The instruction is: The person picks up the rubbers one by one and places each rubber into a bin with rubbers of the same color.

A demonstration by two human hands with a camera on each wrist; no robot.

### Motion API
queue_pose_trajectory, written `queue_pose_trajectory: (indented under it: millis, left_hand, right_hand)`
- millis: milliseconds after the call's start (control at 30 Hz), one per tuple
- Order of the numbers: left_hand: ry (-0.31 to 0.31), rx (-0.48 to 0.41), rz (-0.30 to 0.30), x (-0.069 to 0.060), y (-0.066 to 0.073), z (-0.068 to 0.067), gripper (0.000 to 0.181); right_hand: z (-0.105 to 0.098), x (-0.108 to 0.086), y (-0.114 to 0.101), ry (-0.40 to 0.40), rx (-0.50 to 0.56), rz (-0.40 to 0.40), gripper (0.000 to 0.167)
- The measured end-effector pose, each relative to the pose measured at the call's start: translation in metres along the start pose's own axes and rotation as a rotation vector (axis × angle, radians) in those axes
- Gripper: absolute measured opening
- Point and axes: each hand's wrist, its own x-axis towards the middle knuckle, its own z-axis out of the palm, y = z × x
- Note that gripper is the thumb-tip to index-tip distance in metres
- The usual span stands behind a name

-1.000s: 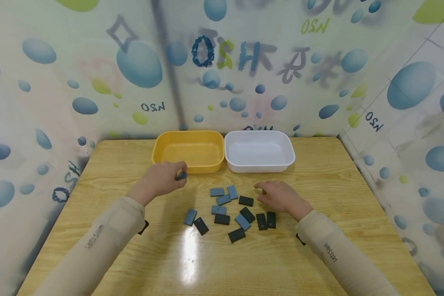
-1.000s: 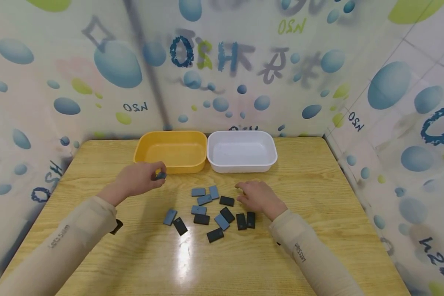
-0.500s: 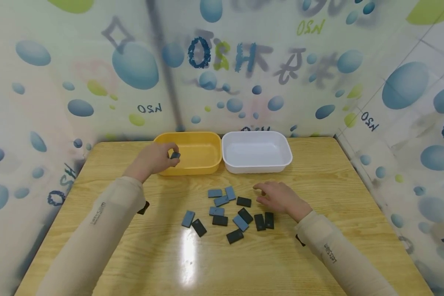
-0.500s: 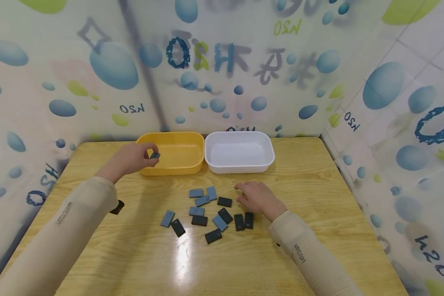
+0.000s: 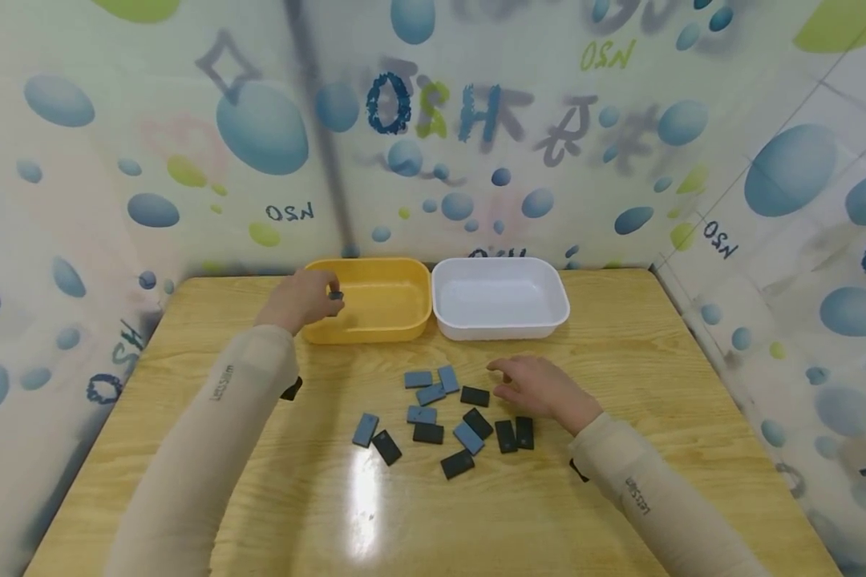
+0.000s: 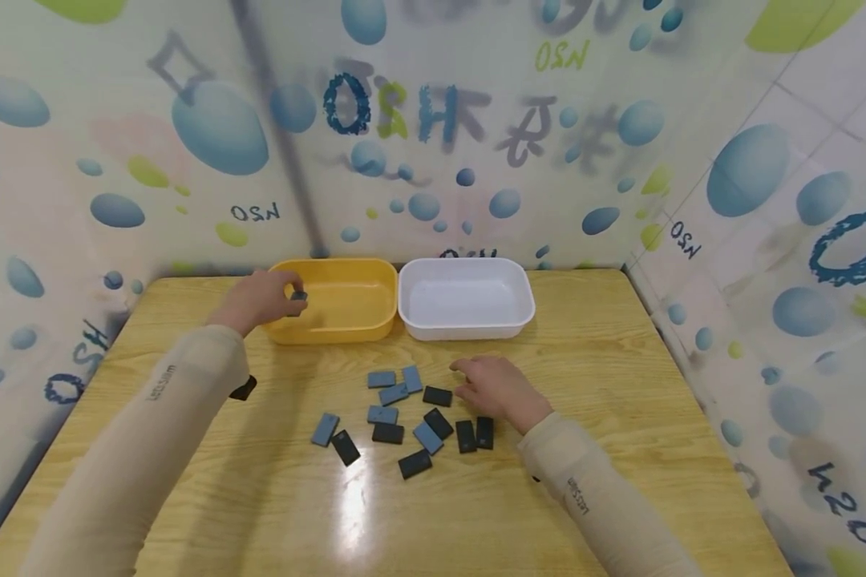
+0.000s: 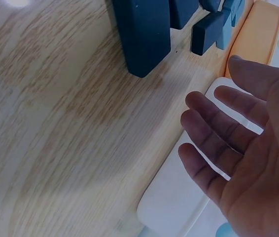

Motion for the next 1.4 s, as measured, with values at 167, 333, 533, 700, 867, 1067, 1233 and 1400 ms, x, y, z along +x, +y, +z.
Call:
queue_pose_trajectory:
  millis: [167,333,533,700,867,1067,1233,1400]
  left_hand:
    - [0.008,0.03,-0.026,0.007,-0.005,0.011,0.032]
    - [0.009,0.049,-0.056,0.014,-0.008,0.021,0.028]
    - [0.036,0.083,-0.04,0.021,-0.01,0.031,0.021]
    - [0.038,0.131,-0.048,0.027,-0.009,0.036,0.018]
    - [0.049,0.151,-0.056,0.034,-0.009,0.044,0.018]
    - [0.052,0.157,-0.067,0.034,-0.009,0.046,0.017]
    - [0.043,0.159,-0.067,0.035,-0.01,0.046,0.016]
    - [0.051,0.17,-0.064,0.038,-0.012,0.048,0.015]
  right_hand:
    - [0.001,0.002,-0.003,-0.008,0.004,-0.006,0.041]
    - [-0.001,0.003,-0.006,-0.019,0.02,0.013,0.041]
    - [-0.001,0.005,-0.006,-0.03,0.035,0.023,0.042]
    - [-0.001,0.004,-0.007,-0.021,0.034,0.016,0.042]
    - [0.0,0.002,-0.005,-0.008,0.025,0.016,0.041]
    - [0.002,0.0,-0.002,-0.004,0.03,0.015,0.041]
    - [0.004,0.002,-0.001,-0.008,0.035,0.027,0.04]
    - [0.004,0.002,-0.001,-0.018,0.044,0.045,0.041]
